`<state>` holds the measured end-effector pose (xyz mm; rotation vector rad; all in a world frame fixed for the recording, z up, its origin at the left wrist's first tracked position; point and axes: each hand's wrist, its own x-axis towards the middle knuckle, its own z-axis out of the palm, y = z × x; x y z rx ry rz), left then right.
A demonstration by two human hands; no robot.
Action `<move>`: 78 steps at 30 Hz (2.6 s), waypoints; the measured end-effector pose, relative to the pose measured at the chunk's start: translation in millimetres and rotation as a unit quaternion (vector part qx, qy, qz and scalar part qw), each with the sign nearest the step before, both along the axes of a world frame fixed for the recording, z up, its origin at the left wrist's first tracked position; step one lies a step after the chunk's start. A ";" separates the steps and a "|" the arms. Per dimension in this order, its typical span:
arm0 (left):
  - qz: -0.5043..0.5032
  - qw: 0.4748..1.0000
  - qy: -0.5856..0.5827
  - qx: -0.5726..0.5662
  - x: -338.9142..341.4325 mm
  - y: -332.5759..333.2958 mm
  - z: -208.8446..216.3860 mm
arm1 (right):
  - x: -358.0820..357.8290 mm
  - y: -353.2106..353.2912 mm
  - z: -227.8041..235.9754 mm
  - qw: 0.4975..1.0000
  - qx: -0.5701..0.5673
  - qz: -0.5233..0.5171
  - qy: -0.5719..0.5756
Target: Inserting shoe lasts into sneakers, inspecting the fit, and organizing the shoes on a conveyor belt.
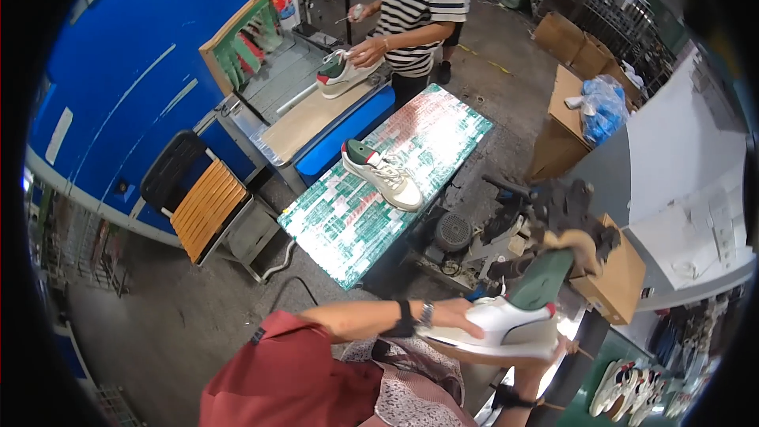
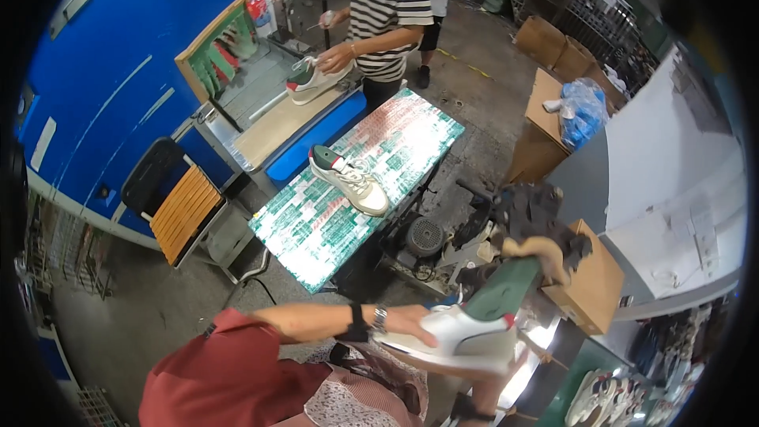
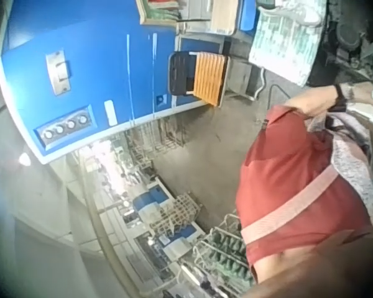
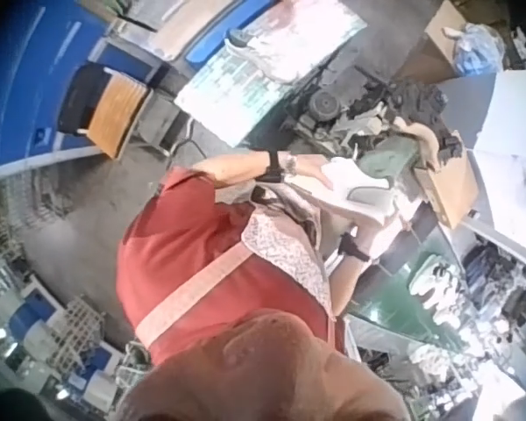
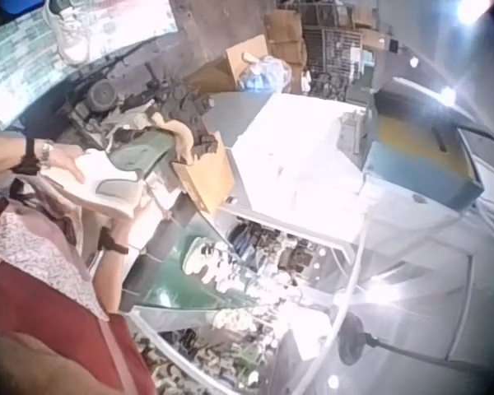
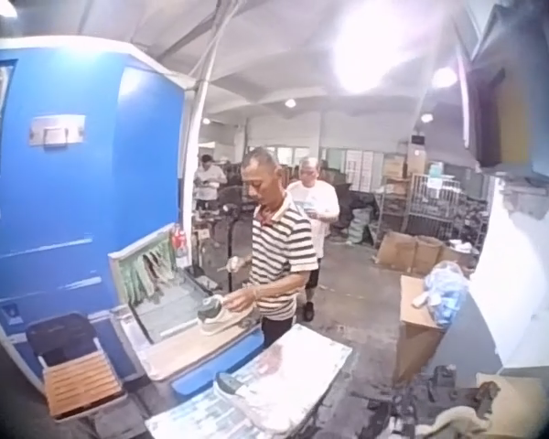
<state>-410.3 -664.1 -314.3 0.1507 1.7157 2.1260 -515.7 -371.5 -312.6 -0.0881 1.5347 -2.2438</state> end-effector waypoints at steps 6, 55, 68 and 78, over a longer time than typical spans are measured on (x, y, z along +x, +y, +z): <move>-0.140 0.926 0.018 -0.350 63.7 -65.6 -10.2 | -20.4 -105.0 35.9 0.946 -0.218 0.012 -0.238; 0.025 0.593 -0.051 -0.803 -87.2 -404.9 -143.0 | 273.2 178.2 -96.7 0.639 0.720 -0.246 -0.110; -0.223 0.634 0.083 -0.736 -14.2 -93.6 46.6 | 119.5 71.5 -106.1 0.917 0.109 0.077 -0.376; 0.037 0.668 0.470 -0.576 -28.4 86.2 70.7 | 31.2 40.2 57.5 0.934 -0.185 0.102 -0.289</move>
